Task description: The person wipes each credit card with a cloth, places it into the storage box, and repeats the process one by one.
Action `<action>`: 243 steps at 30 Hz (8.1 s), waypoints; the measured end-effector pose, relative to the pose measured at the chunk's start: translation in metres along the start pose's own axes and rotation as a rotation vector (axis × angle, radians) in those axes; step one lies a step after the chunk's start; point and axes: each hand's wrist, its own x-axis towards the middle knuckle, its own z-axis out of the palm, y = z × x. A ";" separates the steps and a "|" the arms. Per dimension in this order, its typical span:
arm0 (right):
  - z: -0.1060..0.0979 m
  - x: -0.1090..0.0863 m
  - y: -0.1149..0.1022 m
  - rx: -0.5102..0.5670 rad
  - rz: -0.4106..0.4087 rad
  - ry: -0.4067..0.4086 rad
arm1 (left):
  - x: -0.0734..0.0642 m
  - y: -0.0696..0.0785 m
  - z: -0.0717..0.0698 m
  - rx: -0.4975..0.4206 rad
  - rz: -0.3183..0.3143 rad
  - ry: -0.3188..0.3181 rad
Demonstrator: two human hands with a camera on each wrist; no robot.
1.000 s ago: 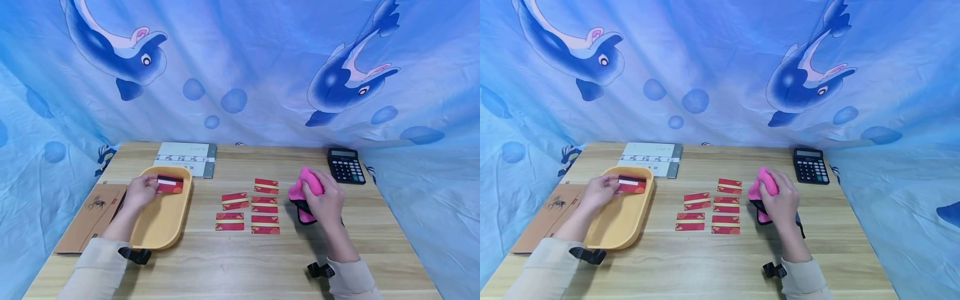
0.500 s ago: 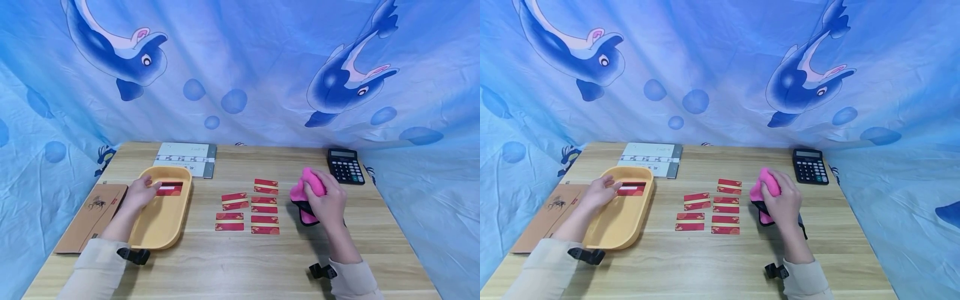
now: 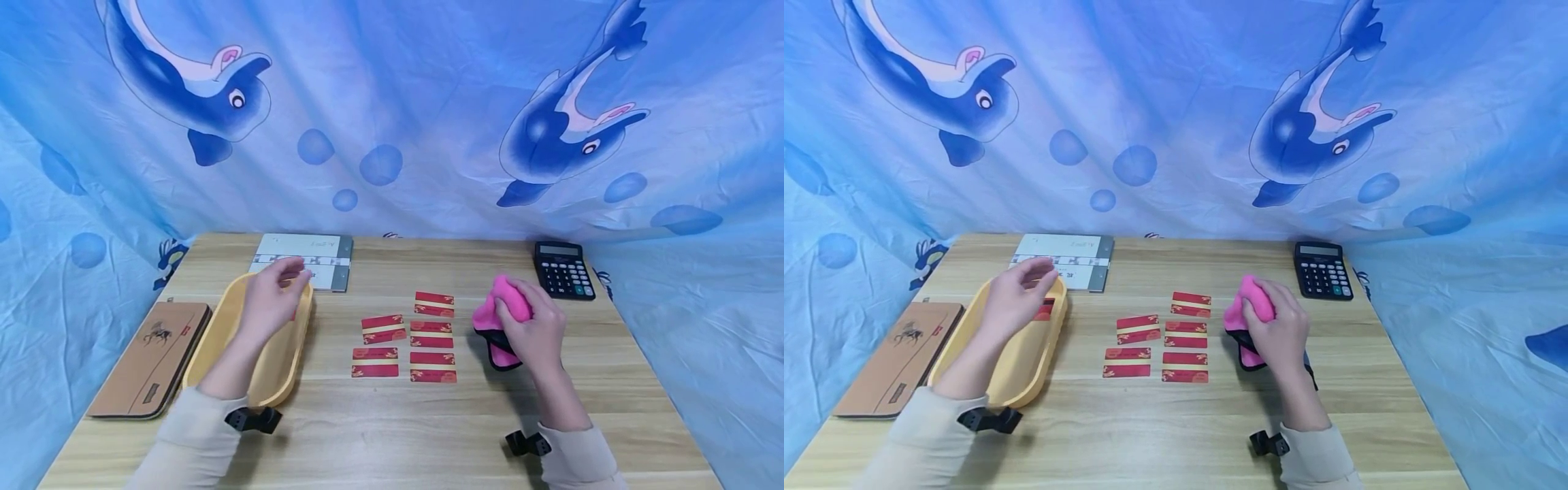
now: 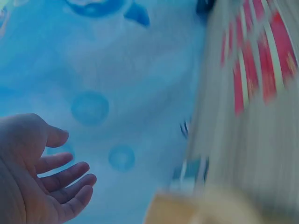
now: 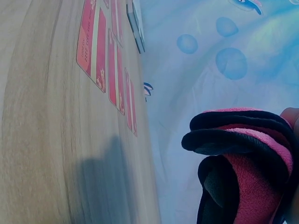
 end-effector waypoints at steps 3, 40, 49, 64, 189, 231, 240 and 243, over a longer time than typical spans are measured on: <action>0.000 -0.001 0.002 -0.004 0.019 -0.009 | -0.001 0.018 0.020 -0.038 0.023 -0.030; 0.005 -0.009 0.003 0.058 0.018 -0.071 | 0.013 0.000 0.194 -0.185 0.022 -0.352; 0.007 -0.012 0.008 0.055 0.006 -0.089 | 0.023 -0.009 0.213 -0.104 0.014 -0.394; 0.009 -0.013 0.008 0.051 0.016 -0.133 | 0.034 -0.005 0.219 0.155 0.154 -0.459; 0.028 0.003 -0.040 0.206 0.068 0.003 | -0.022 0.046 0.116 -0.542 -0.009 -0.007; 0.066 -0.010 -0.082 -0.030 -0.213 -0.088 | -0.033 0.062 0.153 -0.752 -0.155 -0.249; 0.061 -0.010 -0.079 -0.011 -0.170 -0.130 | -0.029 0.062 0.150 -0.828 -0.166 -0.105; 0.062 -0.008 -0.077 -0.044 -0.138 -0.092 | -0.032 0.063 0.152 -0.814 -0.163 -0.142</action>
